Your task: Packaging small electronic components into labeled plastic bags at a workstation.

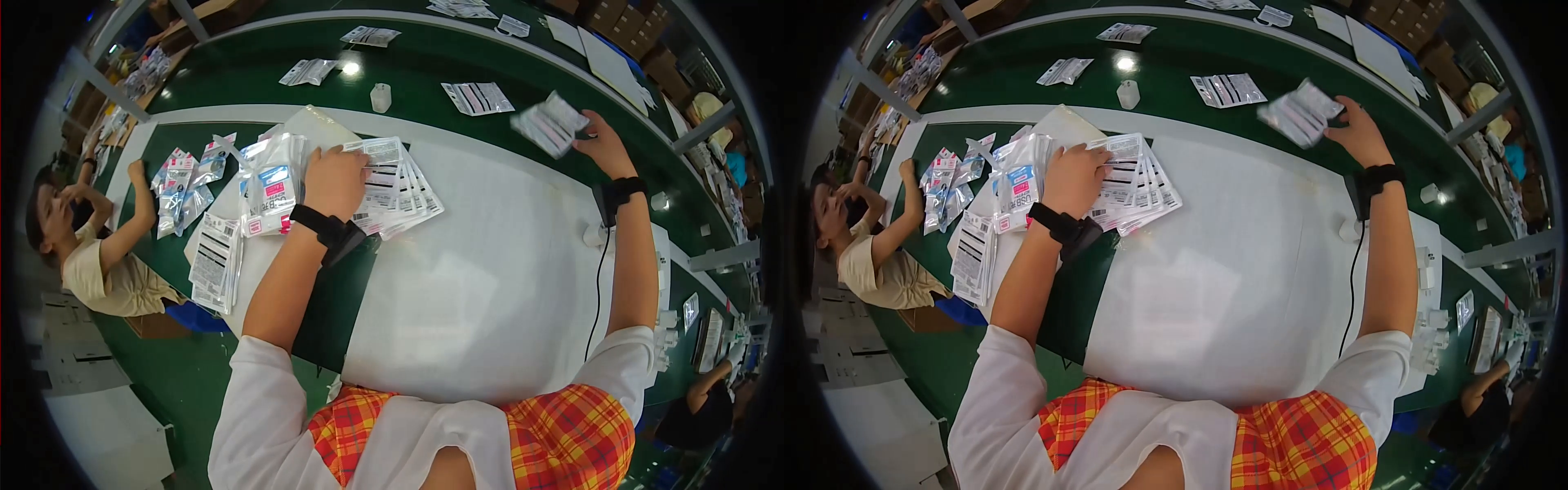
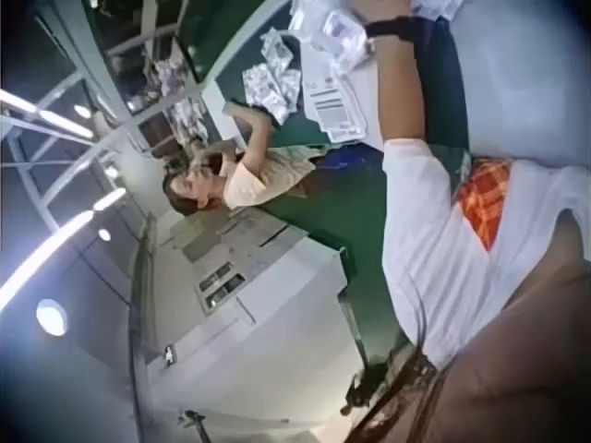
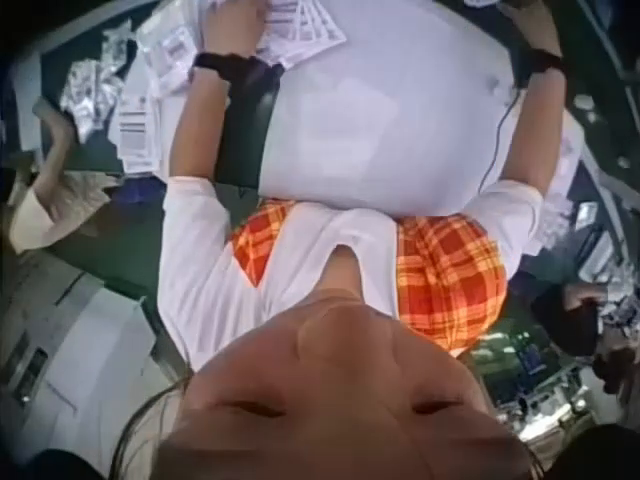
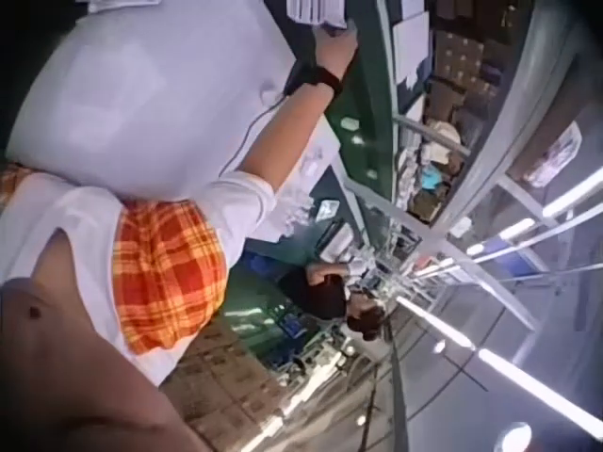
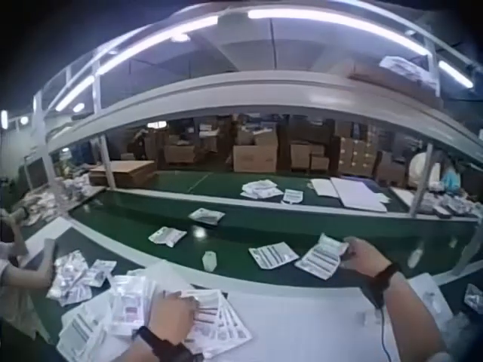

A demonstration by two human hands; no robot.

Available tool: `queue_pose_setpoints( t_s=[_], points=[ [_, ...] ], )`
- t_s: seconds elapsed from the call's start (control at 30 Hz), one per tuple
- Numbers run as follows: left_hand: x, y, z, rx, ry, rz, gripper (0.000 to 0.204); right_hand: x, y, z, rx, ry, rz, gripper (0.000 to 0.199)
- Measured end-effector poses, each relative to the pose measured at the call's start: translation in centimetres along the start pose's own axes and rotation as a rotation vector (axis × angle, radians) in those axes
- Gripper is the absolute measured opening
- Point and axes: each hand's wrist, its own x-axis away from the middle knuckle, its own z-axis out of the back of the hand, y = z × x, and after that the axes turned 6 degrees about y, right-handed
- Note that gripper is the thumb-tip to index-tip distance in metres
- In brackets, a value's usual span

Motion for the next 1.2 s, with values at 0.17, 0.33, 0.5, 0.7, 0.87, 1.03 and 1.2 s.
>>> queue_pose_setpoints(
  t_s=[0.17, 0.33, 0.5, 0.7, 0.87, 1.03, 1.2],
  points=[
    [-0.4, 7.1, 0.6, 0.082, 0.233, -0.247, 0.011, 5.6, -9.3, -0.5, -0.237, -0.008, 0.285, 0.034],
    [0.6, 13.2, -3.2, 0.211, -0.121, -0.296, 0.014, 12.9, -14.0, -3.2, -0.135, -0.466, 0.391, 0.020],
    [-0.3, 11.7, -4.5, 0.329, -0.220, -0.325, 0.029, 16.6, -11.6, -7.5, -0.014, -0.284, 0.495, 0.026],
    [0.1, 12.0, -4.2, 0.223, -0.306, -0.361, 0.043, 17.6, -13.1, -6.1, -0.091, -0.705, 0.319, 0.047],
    [0.9, 10.8, -4.4, 0.244, -0.198, -0.503, 0.056, 22.6, -11.6, -1.9, -0.068, -0.615, 0.637, 0.056],
    [0.4, 12.3, -2.3, 0.213, -0.221, -0.552, 0.062, 17.3, -9.7, 0.9, -0.355, -1.068, 0.531, 0.042],
    [0.4, 14.9, -4.2, 0.212, -0.357, -0.382, 0.049, -0.4, -19.9, -7.9, -0.346, -0.654, 0.496, 0.034]
  ],
)
